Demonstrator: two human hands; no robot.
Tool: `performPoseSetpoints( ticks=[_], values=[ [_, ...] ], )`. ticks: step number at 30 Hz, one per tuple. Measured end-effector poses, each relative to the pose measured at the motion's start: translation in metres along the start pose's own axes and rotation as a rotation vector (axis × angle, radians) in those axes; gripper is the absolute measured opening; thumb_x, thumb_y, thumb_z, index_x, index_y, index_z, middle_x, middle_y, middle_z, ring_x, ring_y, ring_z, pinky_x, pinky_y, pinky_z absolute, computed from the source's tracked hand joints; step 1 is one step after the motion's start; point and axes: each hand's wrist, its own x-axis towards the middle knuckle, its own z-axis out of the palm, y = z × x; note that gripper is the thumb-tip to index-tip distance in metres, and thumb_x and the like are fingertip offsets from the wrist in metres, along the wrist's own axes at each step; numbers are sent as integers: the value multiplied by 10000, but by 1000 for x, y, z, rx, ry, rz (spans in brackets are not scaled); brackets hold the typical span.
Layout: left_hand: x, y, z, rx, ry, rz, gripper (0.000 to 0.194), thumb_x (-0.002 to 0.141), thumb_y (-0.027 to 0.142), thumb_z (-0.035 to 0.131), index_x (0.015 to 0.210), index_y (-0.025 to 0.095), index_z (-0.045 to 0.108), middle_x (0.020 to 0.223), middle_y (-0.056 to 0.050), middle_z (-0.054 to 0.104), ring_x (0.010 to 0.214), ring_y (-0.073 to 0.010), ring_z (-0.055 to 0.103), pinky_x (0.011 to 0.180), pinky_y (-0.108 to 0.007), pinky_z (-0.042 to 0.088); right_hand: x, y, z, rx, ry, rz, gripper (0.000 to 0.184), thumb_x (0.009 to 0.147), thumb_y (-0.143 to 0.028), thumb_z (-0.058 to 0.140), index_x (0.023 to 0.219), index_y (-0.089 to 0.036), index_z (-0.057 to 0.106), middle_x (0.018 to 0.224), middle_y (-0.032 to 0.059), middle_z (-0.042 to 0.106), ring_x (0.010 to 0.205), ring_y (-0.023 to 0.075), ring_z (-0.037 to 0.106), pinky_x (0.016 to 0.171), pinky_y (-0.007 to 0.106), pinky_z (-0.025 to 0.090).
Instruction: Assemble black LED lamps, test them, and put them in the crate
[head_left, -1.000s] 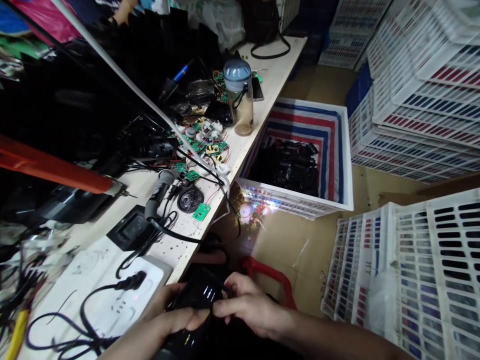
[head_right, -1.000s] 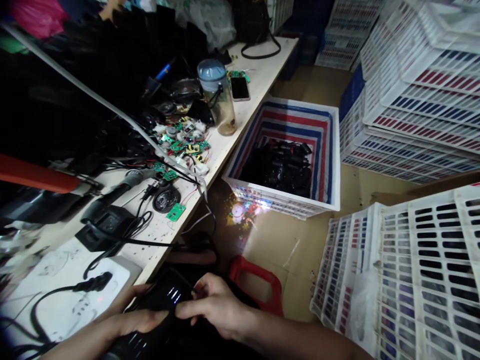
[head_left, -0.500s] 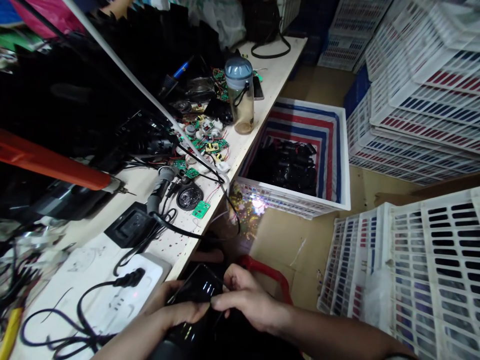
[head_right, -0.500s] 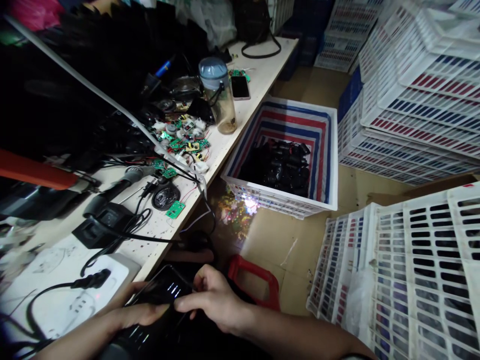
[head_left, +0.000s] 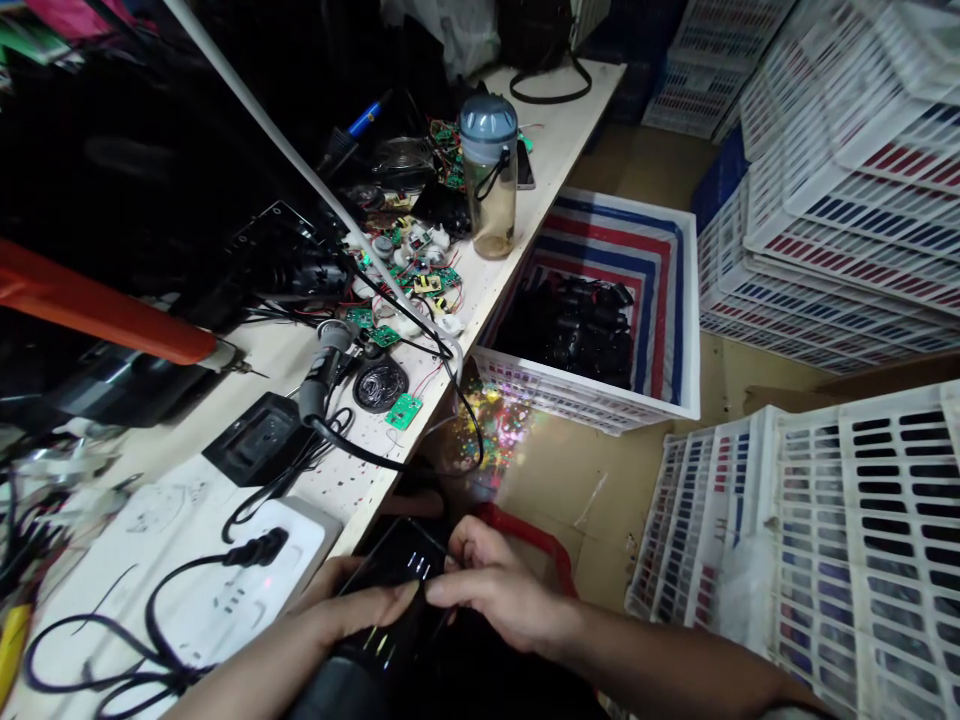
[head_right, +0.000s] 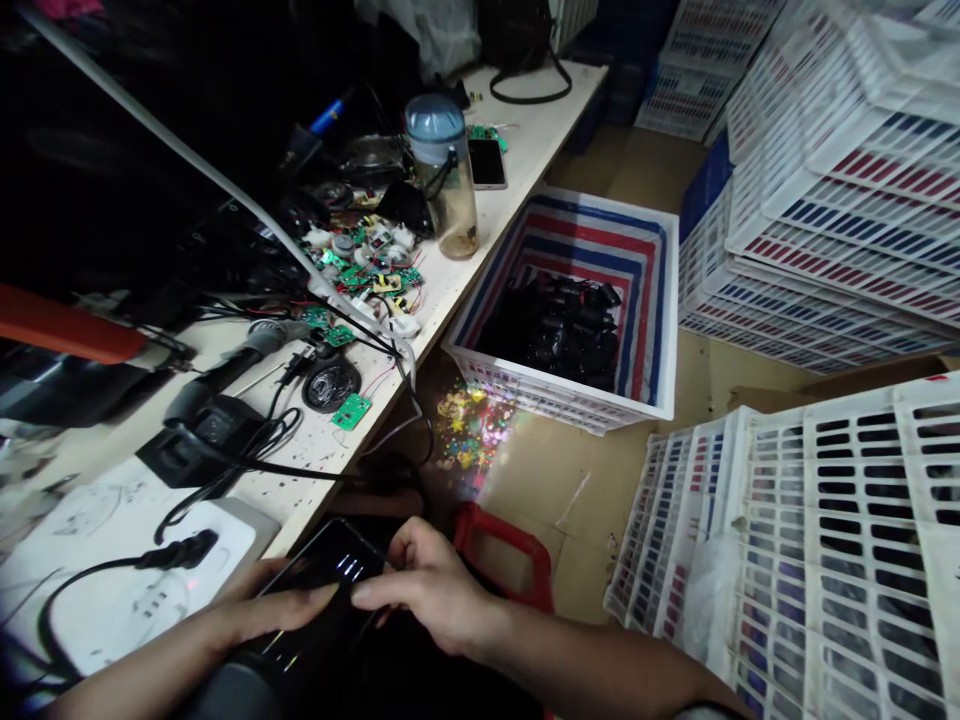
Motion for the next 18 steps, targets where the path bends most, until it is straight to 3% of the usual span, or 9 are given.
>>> performPoseSetpoints(
  ticks=[7,13,18],
  values=[
    [-14,12,2,103,-27,46,353,484,472,825,665,197,697,618,-66,731,680,-324,717,672,-378,604,-2,-1,2,-3,-3,-7,510,449,-340,869,692,-202,443,571,-102,497,507,82,471,470,211,355],
    [-12,6,-2,59,106,26,388,457,378,848,757,202,675,644,-73,731,772,-350,726,695,-379,605,-1,0,1,-6,5,-22,517,462,-359,870,695,-204,435,560,-108,500,508,80,467,473,211,355],
    [-8,3,1,69,125,32,354,459,384,853,698,210,658,595,-58,716,762,-344,728,688,-373,603,-1,-1,1,5,6,-22,498,458,-323,864,699,-201,446,570,-110,518,508,77,470,473,215,362]
  ],
)
